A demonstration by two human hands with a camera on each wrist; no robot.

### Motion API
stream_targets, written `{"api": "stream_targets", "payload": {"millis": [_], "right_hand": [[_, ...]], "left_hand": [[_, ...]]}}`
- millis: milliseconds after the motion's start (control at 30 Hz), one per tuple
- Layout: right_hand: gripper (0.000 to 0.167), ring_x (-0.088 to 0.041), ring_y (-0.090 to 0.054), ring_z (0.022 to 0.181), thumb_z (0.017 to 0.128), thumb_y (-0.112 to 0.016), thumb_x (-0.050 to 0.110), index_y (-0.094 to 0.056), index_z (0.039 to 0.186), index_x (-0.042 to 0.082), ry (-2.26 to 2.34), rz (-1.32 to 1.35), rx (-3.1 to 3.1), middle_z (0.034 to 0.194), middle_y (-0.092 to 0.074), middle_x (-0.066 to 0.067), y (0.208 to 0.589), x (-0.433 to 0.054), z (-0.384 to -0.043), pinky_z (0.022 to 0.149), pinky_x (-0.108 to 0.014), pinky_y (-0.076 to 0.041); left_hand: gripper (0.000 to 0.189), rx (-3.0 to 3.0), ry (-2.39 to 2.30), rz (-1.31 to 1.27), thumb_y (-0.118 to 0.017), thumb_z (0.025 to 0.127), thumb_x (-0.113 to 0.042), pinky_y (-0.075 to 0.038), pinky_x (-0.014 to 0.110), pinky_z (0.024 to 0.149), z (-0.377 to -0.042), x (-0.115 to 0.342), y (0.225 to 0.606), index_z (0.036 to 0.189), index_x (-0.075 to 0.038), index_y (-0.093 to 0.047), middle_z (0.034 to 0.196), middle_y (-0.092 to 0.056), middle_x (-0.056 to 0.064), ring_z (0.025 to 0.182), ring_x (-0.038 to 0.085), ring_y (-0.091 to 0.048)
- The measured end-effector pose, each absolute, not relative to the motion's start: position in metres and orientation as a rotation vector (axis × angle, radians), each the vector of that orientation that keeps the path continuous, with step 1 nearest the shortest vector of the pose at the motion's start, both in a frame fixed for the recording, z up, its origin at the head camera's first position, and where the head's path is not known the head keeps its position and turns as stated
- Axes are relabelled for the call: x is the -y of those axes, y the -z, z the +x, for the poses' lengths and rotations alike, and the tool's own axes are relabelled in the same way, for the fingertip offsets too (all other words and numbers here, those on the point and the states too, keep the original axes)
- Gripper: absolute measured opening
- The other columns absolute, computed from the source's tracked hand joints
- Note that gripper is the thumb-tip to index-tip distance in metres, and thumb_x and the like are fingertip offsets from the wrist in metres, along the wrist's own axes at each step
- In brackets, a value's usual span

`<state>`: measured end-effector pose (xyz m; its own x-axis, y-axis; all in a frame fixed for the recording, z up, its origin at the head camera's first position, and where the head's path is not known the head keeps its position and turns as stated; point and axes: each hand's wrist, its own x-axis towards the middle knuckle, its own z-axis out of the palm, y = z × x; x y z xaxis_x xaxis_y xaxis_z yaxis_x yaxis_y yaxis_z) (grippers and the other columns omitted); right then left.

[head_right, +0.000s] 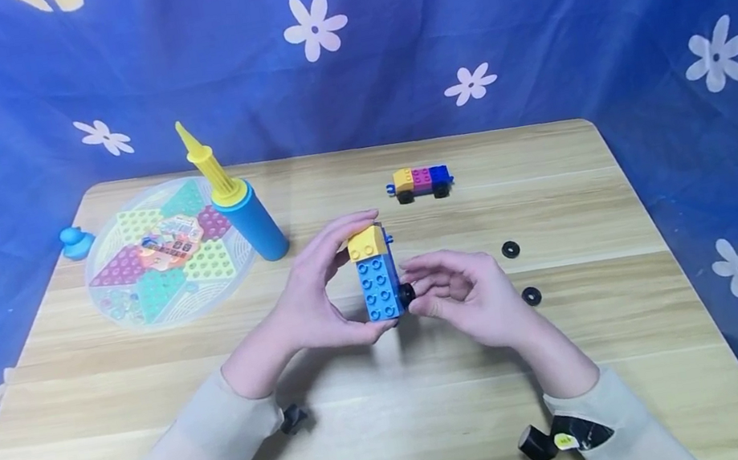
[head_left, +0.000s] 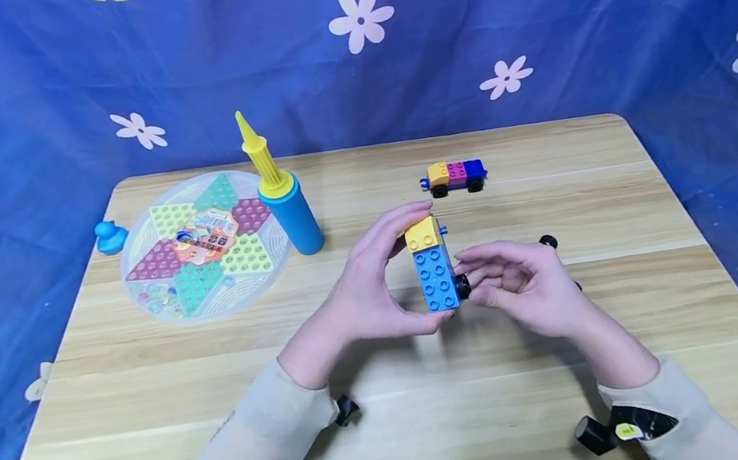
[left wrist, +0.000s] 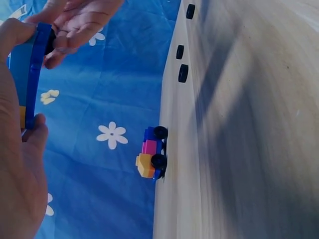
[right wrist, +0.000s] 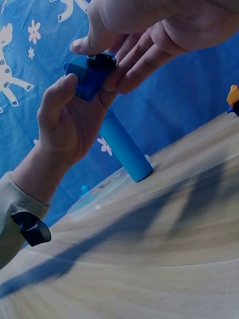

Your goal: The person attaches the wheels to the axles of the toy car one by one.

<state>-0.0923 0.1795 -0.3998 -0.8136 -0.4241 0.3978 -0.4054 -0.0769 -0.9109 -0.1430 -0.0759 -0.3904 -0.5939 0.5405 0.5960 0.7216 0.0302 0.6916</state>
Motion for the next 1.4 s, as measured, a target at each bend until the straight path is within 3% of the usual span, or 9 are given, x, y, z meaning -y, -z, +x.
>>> {"api": "stream_targets", "payload": {"millis": [167,333,600,1400], "right_hand": [[0.034,-0.025,-0.078,0.090,0.088,-0.079,-0.014,-0.070,0.121,-0.014,2.031,-0.909,-2.190,0.108,-0.077,-0.018,0.4011,-0.1796,-0.0905,0.075,-0.039,-0.065],[0.042,-0.028,-0.076,0.099,0.081,-0.075,-0.027,-0.074,0.120,-0.009,2.035,-0.979,-2.199,0.115,-0.075,-0.020,0.4021,-0.1783,-0.0917,0.079,-0.042,-0.064],[0.040,-0.025,-0.078,0.091,0.084,-0.077,-0.023,-0.072,0.122,-0.011,1.999,-0.973,-2.225,0.114,-0.076,-0.019,0.4011,-0.1770,-0.0924,0.075,-0.039,-0.065],[0.046,-0.027,-0.075,0.097,0.078,-0.079,-0.027,-0.074,0.119,-0.007,2.009,-0.989,-2.245,0.115,-0.075,-0.019,0.3981,-0.1734,-0.0960,0.082,-0.040,-0.064]], "left_hand": [[0.111,2.160,1.583,-1.299,-0.103,0.061,-0.026,-0.049,0.042,0.111,-0.1428,0.0760,0.3894,0.154,-0.004,-0.046,0.160,-0.045,0.008,0.140,0.025,-0.051],[0.110,2.189,1.575,-1.280,-0.102,0.062,-0.025,-0.048,0.041,0.112,-0.1421,0.0778,0.3900,0.154,-0.004,-0.045,0.160,-0.046,0.008,0.140,0.024,-0.051],[0.110,2.222,1.579,-1.259,-0.103,0.063,-0.026,-0.047,0.040,0.113,-0.1416,0.0797,0.3890,0.155,-0.006,-0.045,0.160,-0.045,0.005,0.142,0.023,-0.050],[0.115,2.342,1.553,-1.285,-0.099,0.069,-0.023,-0.042,0.038,0.118,-0.1453,0.0828,0.3892,0.162,-0.009,-0.033,0.164,-0.037,0.004,0.139,0.019,-0.049]]}}
